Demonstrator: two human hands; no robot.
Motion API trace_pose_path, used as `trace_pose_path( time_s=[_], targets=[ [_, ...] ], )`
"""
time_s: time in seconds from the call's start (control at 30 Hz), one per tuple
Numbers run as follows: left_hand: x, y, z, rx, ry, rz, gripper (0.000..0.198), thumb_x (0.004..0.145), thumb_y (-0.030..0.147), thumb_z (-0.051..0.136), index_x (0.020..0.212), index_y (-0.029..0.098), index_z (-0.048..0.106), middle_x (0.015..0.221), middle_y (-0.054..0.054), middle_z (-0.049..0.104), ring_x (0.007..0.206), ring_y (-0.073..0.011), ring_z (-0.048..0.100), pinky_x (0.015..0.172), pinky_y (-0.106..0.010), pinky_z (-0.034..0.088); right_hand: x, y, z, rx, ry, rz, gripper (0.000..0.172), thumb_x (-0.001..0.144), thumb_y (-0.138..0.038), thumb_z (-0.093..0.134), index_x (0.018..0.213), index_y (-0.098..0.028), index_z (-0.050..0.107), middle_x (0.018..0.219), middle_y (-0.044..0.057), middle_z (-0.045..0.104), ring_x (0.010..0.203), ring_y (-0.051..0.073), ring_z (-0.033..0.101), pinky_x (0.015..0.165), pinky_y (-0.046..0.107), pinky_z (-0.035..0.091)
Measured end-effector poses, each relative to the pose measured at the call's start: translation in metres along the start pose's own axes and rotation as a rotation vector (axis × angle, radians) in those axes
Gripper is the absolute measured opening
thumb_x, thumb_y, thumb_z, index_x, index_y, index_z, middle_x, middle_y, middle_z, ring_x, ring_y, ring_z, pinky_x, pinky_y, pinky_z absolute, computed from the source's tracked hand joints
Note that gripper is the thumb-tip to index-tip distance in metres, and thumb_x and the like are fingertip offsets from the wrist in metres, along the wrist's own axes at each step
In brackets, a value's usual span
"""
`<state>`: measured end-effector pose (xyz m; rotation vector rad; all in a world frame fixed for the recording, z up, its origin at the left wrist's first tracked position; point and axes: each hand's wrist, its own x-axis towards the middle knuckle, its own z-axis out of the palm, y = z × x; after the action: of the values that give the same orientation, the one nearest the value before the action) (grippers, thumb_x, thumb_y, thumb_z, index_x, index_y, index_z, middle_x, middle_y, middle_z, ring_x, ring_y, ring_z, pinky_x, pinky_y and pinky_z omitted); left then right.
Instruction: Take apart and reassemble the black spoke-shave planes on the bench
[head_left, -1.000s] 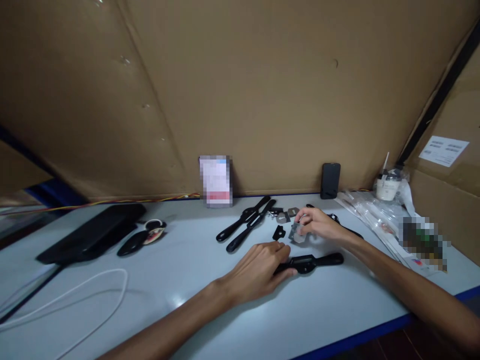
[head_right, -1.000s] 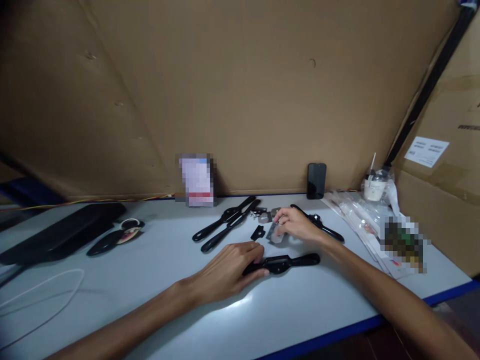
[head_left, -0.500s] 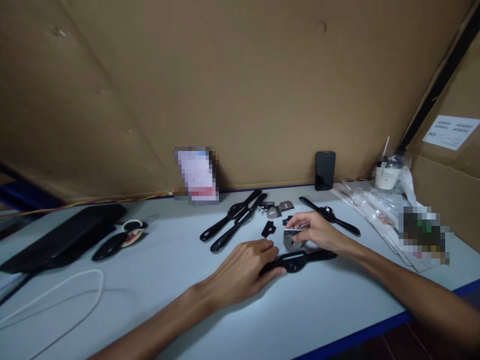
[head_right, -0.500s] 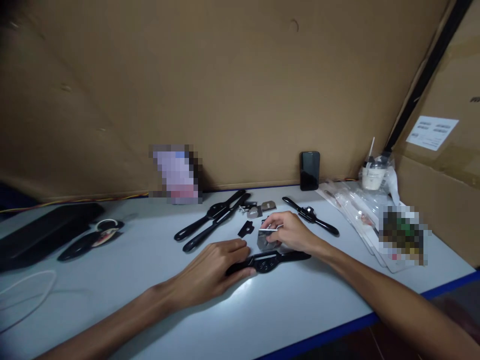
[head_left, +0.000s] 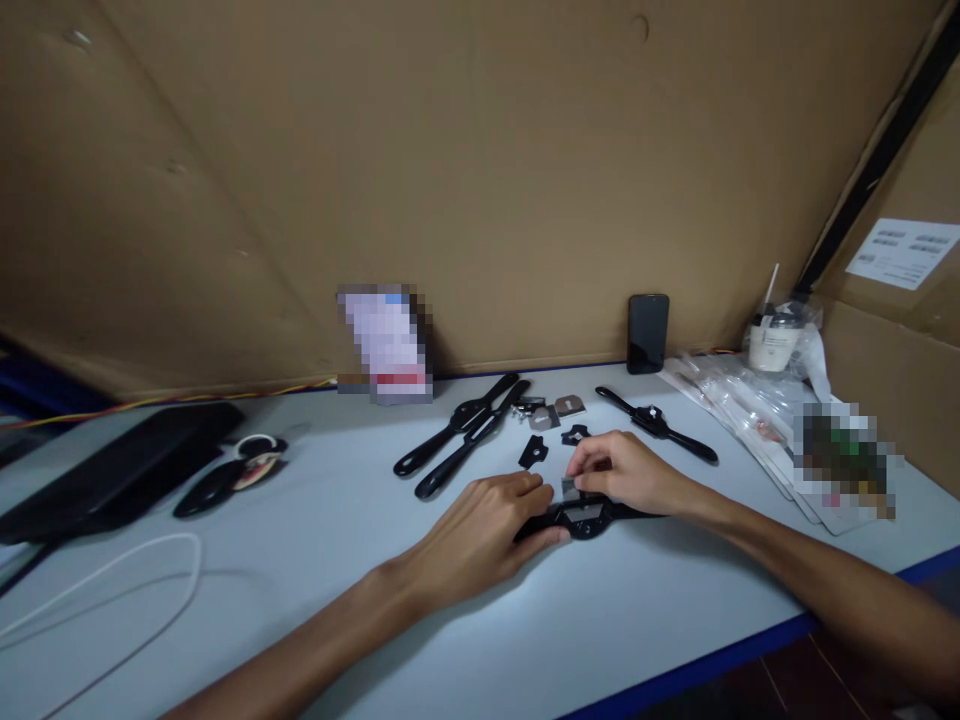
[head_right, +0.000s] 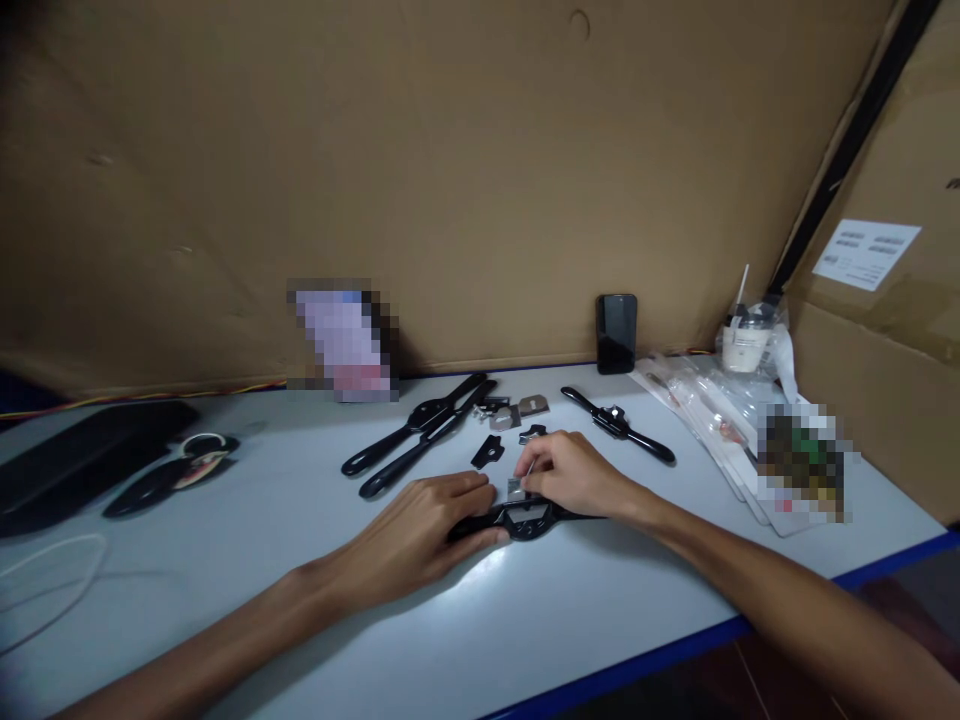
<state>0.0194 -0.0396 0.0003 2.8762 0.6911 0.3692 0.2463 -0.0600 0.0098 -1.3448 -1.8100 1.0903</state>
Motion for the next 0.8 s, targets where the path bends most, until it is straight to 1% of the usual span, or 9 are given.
trace_pose_path(
  time_s=[0.13,0.3,0.4,0.53,0.67,0.73,0.8],
  targets=[
    [0.001,0.0,0.001,0.026,0.0,0.011,0.046,0.105,0.054,0.046,0.08,0.018,0.059,0.075,-0.003,0.061,0.064,-0.0193,0.057,0.057,-0.03,0.031,-0.002,-0.001,0.001,-0.139,0.002,-0.025,0.022,0.076,0.001,0.064,0.078,-0.017,0.077,0.073,0.0,0.074,0.069,0.013,0.065,0.064,0.023,0.045],
    [0.002,0.0,0.0,0.038,-0.046,-0.011,0.046,0.106,0.053,0.045,0.079,0.019,0.061,0.073,-0.003,0.063,0.065,-0.0206,0.059,0.059,-0.031,0.031,-0.006,-0.012,-0.001,-0.214,-0.007,-0.001,0.022,0.076,0.002,0.064,0.076,-0.016,0.078,0.068,-0.001,0.071,0.064,0.012,0.062,0.062,0.022,0.043],
    [0.001,0.0,0.001,0.035,-0.06,-0.025,0.046,0.107,0.051,0.044,0.078,0.019,0.061,0.072,-0.004,0.064,0.065,-0.0207,0.06,0.059,-0.032,0.031,-0.006,-0.014,-0.002,-0.202,-0.03,0.028,0.02,0.078,0.0,0.065,0.076,-0.016,0.077,0.067,-0.001,0.071,0.065,0.012,0.061,0.063,0.022,0.043],
    [0.001,-0.001,0.002,0.029,-0.059,-0.029,0.049,0.107,0.054,0.042,0.078,0.019,0.062,0.073,-0.005,0.065,0.066,-0.0209,0.06,0.06,-0.032,0.033,-0.006,-0.012,-0.002,-0.193,-0.03,0.005,0.013,0.085,-0.01,0.068,0.078,-0.015,0.077,0.071,0.001,0.072,0.067,0.013,0.061,0.062,0.023,0.042],
    [0.002,0.0,0.001,0.032,-0.049,-0.023,0.051,0.107,0.054,0.04,0.078,0.019,0.062,0.073,-0.005,0.065,0.066,-0.0207,0.06,0.06,-0.032,0.033,-0.004,-0.008,-0.002,-0.147,-0.041,0.005,0.012,0.087,-0.014,0.066,0.08,-0.016,0.076,0.071,0.0,0.072,0.066,0.013,0.061,0.062,0.023,0.042],
    [0.002,0.001,0.0,0.033,-0.044,-0.019,0.051,0.107,0.054,0.039,0.078,0.019,0.062,0.073,-0.005,0.065,0.065,-0.0207,0.06,0.059,-0.032,0.033,-0.002,-0.007,-0.005,-0.095,-0.004,0.011,0.013,0.087,-0.013,0.064,0.08,-0.016,0.074,0.069,0.0,0.071,0.065,0.013,0.063,0.063,0.023,0.043],
    [0.002,0.001,-0.001,0.035,-0.042,-0.012,0.051,0.107,0.054,0.039,0.078,0.019,0.063,0.072,-0.004,0.064,0.065,-0.0209,0.06,0.059,-0.033,0.034,0.0,-0.007,-0.009,-0.109,0.106,0.002,0.014,0.088,-0.012,0.062,0.081,-0.017,0.073,0.068,0.0,0.07,0.065,0.014,0.063,0.064,0.025,0.044]
  ],
)
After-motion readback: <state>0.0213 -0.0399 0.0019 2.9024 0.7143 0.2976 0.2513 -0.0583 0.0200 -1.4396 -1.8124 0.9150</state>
